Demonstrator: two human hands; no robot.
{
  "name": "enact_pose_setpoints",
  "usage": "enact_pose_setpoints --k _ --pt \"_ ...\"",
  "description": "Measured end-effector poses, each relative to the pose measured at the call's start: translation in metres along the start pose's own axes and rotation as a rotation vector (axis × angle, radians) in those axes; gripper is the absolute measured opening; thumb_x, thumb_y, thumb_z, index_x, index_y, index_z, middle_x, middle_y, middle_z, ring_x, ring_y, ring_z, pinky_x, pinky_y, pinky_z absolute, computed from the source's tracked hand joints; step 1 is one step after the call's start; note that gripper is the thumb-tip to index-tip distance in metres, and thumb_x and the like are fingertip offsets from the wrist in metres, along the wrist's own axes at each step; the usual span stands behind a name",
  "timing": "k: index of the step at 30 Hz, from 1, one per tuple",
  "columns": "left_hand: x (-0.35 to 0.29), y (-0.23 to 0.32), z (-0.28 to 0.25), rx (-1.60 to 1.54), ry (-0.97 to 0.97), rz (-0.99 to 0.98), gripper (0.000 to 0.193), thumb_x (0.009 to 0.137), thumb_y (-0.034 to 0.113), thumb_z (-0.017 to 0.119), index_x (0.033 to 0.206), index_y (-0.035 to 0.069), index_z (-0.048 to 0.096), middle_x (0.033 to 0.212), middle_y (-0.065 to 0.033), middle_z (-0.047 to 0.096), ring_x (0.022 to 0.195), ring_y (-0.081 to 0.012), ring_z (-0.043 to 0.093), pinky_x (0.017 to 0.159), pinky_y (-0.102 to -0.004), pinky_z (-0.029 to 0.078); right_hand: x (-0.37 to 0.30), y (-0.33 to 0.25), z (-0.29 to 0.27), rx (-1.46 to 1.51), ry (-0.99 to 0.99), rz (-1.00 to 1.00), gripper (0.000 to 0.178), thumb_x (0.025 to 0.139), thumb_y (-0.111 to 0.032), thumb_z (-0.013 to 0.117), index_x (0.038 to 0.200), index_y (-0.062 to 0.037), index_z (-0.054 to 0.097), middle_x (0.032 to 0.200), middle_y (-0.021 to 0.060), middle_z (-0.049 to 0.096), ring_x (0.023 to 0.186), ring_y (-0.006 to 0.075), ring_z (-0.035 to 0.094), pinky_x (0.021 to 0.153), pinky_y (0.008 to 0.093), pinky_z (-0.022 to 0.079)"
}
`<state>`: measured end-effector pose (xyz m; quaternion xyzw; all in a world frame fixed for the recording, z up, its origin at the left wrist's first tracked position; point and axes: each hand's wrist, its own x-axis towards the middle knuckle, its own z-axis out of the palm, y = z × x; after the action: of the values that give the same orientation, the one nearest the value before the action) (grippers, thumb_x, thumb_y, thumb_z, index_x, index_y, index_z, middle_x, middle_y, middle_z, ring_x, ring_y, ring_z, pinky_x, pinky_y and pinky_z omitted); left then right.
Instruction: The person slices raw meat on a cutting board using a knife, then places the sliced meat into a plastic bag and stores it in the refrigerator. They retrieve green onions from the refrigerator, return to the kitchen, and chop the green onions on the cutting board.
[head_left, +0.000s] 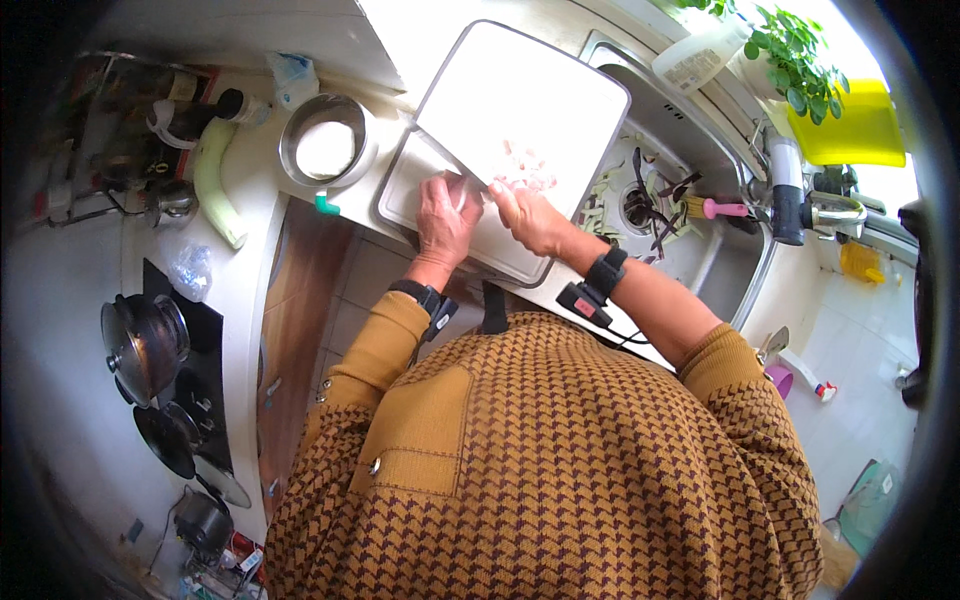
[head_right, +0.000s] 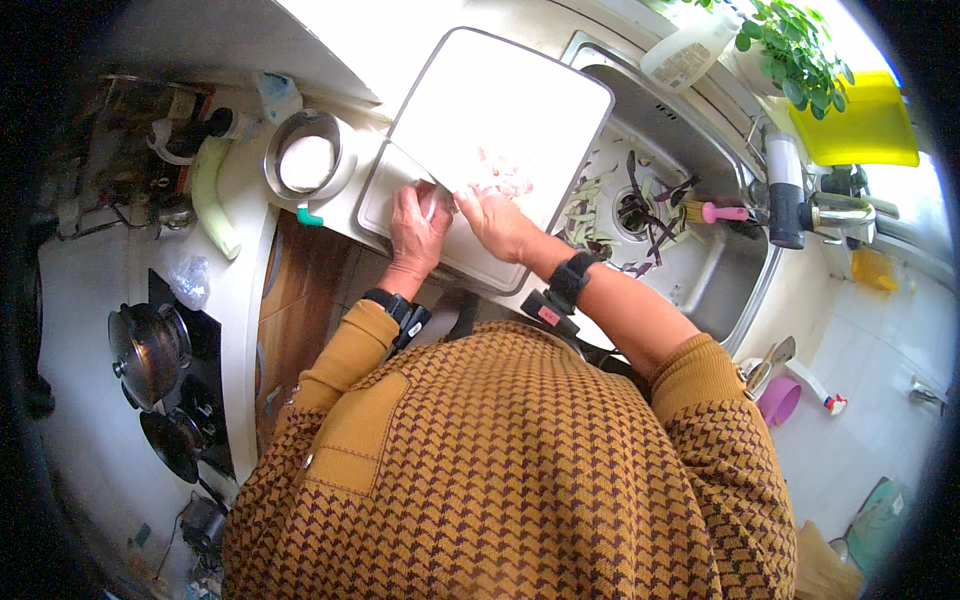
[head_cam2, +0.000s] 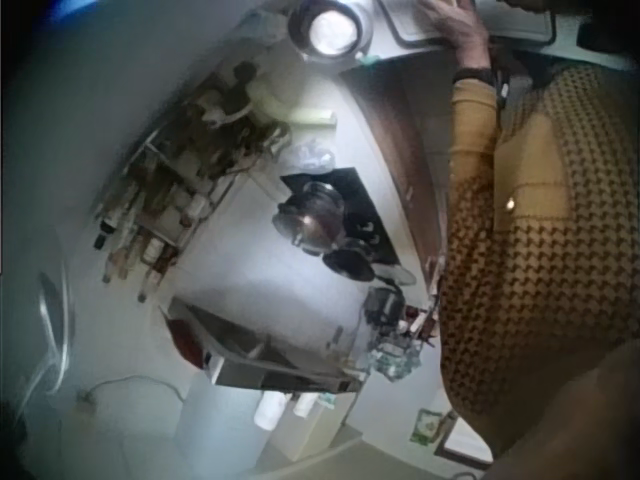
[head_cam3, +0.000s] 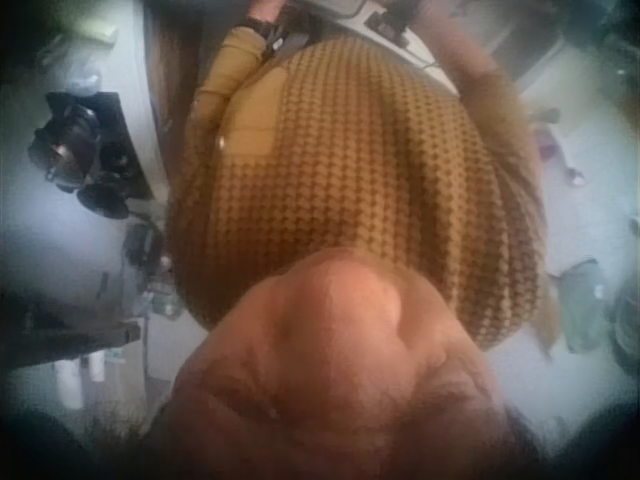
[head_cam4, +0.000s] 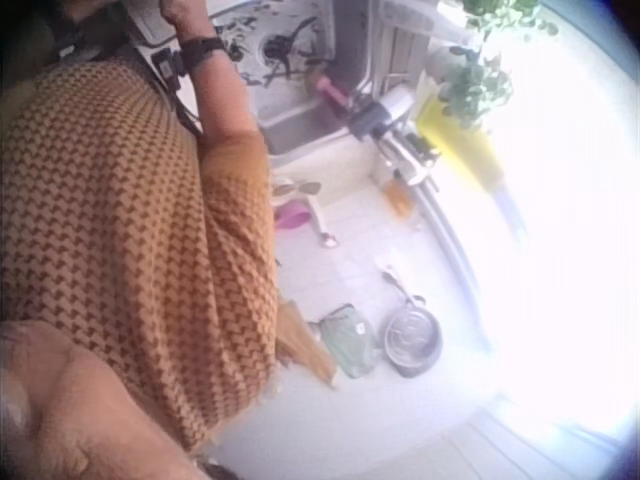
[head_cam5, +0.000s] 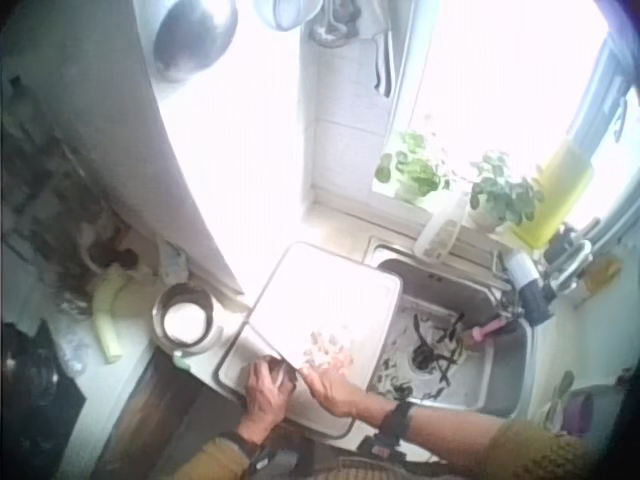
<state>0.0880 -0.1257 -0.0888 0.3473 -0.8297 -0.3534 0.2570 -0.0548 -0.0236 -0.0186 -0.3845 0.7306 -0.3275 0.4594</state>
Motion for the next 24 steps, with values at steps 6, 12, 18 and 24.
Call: enact_pose_setpoints --k 6,12,18,24 --pt "0.0 -0.002 0.001 -0.015 0.002 -0.03 0.047 0.09 0.038 0.068 0.112 0.001 0.05 0.106 -0.0234 0.055 0.097 -0.045 0.059 0.082 -0.0527 0.05 -0.038 -0.017 -0.029 0.193 -0.202 0.443 0.067 0.105 -0.058 0.03 0.067 -0.0065 0.047 0.051 0.0008 0.04 0.037 0.0136 0.04 0.034 0.0306 0.034" --pt "-0.003 -0.008 0.002 -0.017 -0.014 -0.011 0.047 0.091 0.039 0.067 0.111 0.001 0.049 0.107 -0.0237 0.054 0.097 -0.0459 0.059 0.08 -0.0529 0.051 -0.009 0.004 0.008 -0.024 0.022 0.066 0.065 0.107 -0.052 0.035 0.086 0.0032 0.062 0.072 0.0168 0.06 0.07 0.0323 0.059 0.07 0.0409 0.047" --pt "-0.002 -0.004 -0.003 -0.012 -0.024 -0.002 0.052 0.091 0.041 0.067 0.116 -0.001 0.049 0.11 -0.0252 0.054 0.102 -0.0458 0.057 0.087 -0.0522 0.048 -0.015 0.009 0.017 0.088 0.104 0.053 0.062 0.107 -0.049 0.036 0.096 0.0047 0.063 0.082 0.021 0.063 0.081 0.0369 0.059 0.078 0.0432 0.045" --pt "-0.002 0.005 -0.004 -0.036 -0.007 -0.023 0.05 0.093 0.038 0.065 0.117 -0.003 0.051 0.11 -0.0244 0.055 0.104 -0.0423 0.056 0.09 -0.049 0.048 -0.063 -0.009 -0.01 0.259 0.103 0.23 0.063 0.106 -0.058 0.034 0.074 -0.0059 0.05 0.053 -0.0022 0.038 0.037 0.0105 0.036 0.033 0.0285 0.029"
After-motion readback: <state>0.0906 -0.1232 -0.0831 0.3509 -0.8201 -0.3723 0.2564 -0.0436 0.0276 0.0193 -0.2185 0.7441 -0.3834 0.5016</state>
